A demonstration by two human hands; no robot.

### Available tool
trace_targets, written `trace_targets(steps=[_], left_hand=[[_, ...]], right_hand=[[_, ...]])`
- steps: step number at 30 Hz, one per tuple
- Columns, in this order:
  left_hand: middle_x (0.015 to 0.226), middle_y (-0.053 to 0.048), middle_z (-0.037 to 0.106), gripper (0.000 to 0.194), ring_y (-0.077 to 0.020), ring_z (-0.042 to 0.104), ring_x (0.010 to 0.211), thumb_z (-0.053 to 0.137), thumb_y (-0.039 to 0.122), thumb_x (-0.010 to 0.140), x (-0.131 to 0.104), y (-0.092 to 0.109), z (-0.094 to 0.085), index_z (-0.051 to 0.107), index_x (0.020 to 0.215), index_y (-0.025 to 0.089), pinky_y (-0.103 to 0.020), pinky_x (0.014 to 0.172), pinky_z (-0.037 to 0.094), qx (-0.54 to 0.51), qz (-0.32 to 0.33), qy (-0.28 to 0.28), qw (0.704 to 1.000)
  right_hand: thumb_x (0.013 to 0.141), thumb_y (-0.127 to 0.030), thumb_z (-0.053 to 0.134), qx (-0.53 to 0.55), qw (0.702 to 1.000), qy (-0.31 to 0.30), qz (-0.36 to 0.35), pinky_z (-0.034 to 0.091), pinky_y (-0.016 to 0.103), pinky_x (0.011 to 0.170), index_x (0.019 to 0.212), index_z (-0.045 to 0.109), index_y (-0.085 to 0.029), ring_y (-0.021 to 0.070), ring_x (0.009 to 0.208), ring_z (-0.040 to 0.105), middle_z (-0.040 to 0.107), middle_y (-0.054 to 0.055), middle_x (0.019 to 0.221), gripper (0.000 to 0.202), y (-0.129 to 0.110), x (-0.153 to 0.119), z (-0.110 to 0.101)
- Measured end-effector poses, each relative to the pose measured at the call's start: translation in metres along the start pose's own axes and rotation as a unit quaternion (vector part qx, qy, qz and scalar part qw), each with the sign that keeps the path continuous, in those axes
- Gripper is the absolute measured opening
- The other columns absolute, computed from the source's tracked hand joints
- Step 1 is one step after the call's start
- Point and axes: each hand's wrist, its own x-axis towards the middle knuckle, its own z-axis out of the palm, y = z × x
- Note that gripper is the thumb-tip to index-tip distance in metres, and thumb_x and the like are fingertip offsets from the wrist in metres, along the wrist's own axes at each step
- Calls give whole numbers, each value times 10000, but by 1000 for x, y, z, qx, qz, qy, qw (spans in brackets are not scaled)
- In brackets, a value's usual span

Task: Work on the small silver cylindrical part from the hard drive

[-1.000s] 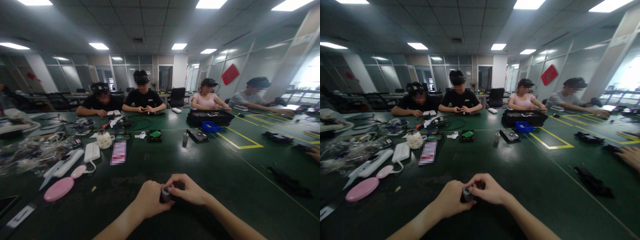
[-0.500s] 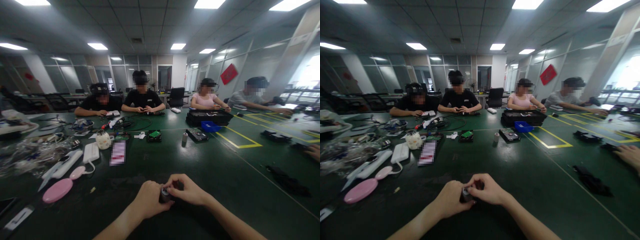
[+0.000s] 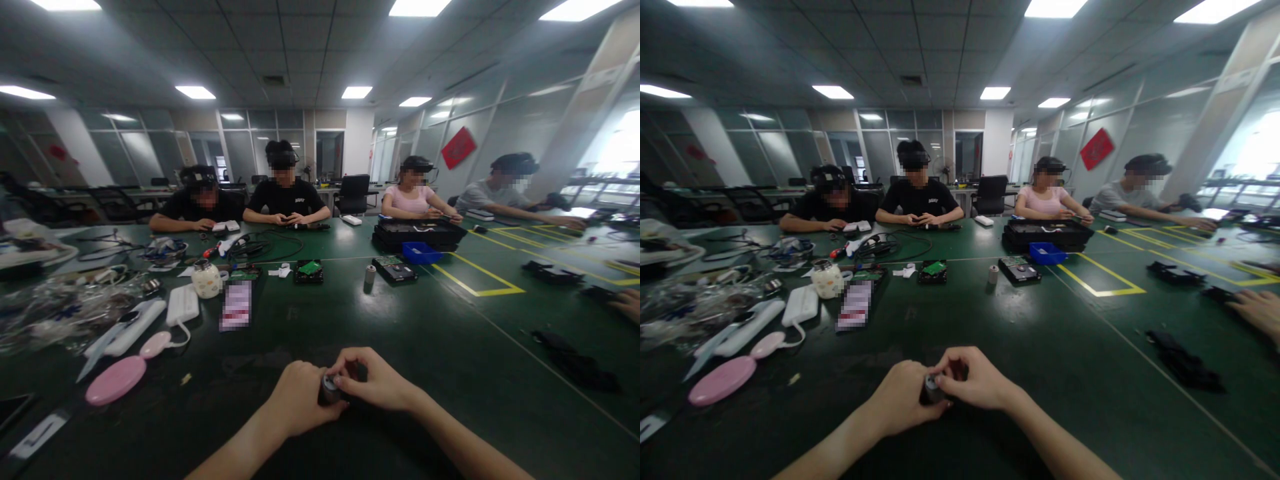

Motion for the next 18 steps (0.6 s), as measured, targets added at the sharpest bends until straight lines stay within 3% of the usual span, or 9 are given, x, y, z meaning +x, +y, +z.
trace_targets(steps=[7, 18], left_hand=[[806, -100, 735, 382, -285, 681, 741, 611, 519, 784, 0, 0, 2, 714, 841, 157, -334, 687, 482, 15, 3, 5, 1000], [801, -93, 734, 358, -279, 680, 742, 605, 508, 792, 1, -1, 2, 706, 825, 166, -317, 671, 468, 21, 3, 0, 1000]], right_hand=[[787, -197, 648, -52, 999, 6, -11, 434, 229, 571, 918, 659, -152, 130, 649, 530, 591, 2, 764, 139, -2, -1, -4], [753, -180, 670, -105, 994, 21, -30, 446, 235, 593, 889, 666, -152, 136, 671, 547, 607, 17, 803, 139, -5, -1, -4]])
